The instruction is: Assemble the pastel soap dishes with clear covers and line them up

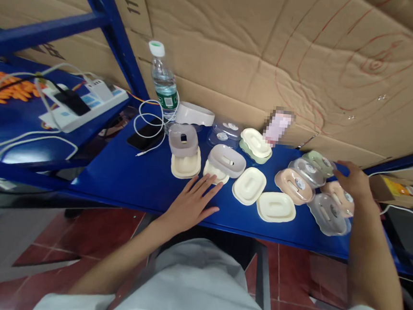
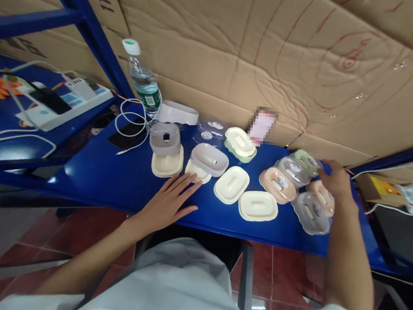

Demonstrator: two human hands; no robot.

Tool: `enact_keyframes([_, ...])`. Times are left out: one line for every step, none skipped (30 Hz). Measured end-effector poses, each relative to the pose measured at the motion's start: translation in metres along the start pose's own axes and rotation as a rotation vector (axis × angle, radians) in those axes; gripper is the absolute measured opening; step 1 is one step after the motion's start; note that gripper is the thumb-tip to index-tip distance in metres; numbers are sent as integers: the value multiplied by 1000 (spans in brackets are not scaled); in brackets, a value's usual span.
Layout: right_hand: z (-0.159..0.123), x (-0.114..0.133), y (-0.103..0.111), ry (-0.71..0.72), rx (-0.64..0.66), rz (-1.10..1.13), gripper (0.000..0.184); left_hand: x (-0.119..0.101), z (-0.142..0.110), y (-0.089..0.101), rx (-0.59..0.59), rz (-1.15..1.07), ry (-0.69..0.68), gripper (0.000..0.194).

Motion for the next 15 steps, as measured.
enact_keyframes([-7, 14, 7, 18, -9, 6, 24, 0, 1, -2, 3, 7, 6, 64])
enact_keyframes([-18, 33, 16, 39, -13, 31, 29, 0, 0, -2, 3, 12, 8, 64])
enact_keyframes([-31, 58, 24, 80, -12, 66, 33, -1, -2, -3, -5, 19, 10, 63])
enact_keyframes([-48, 88, 32, 166, -6, 149, 36, -3, -6, -2, -18, 27, 12, 61])
enact_keyframes([-67, 122, 38, 266, -5, 233, 36, -5, -10, -1, -33, 35, 15, 57])
enact_keyframes([-86, 157, 43, 380, -5, 297, 36, -6, -16, 1, -48, 43, 17, 52])
enact_keyframes([-106, 192, 46, 493, 16, 324, 38, -8, -22, 3, -67, 48, 17, 47])
enact_keyframes([-124, 224, 48, 554, 17, 328, 41, -9, -28, 6, -87, 53, 17, 43])
enact_keyframes([-141, 252, 47, 589, 37, 325, 44, -9, -35, 9, -107, 60, 19, 39])
enact_keyframes([-156, 275, 45, 608, 68, 307, 48, -9, -41, 12, -125, 68, 24, 36])
enact_keyframes([-168, 292, 41, 605, 85, 291, 50, -7, -47, 15, -141, 79, 34, 34])
enact_keyframes([-177, 305, 38, 590, 102, 280, 52, -5, -53, 18, -156, 93, 45, 31])
enact_keyframes([-184, 313, 34, 568, 113, 276, 52, -2, -59, 20, -170, 110, 56, 28])
enact_keyframes([-188, 318, 31, 540, 116, 282, 53, 1, -64, 22, -186, 127, 67, 25])
enact_keyframes([-190, 321, 28, 511, 118, 292, 53, 4, -68, 24, -206, 138, 77, 24])
Point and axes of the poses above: each hand's wrist, its own z-axis towards the middle knuckle, its own y-axis out of the back of the hand, x = y × z, the point moved 1 cm from there along z, towards the middle knuckle, and after that the axes turned 10 degrees about -z, right-handed, at the moved point
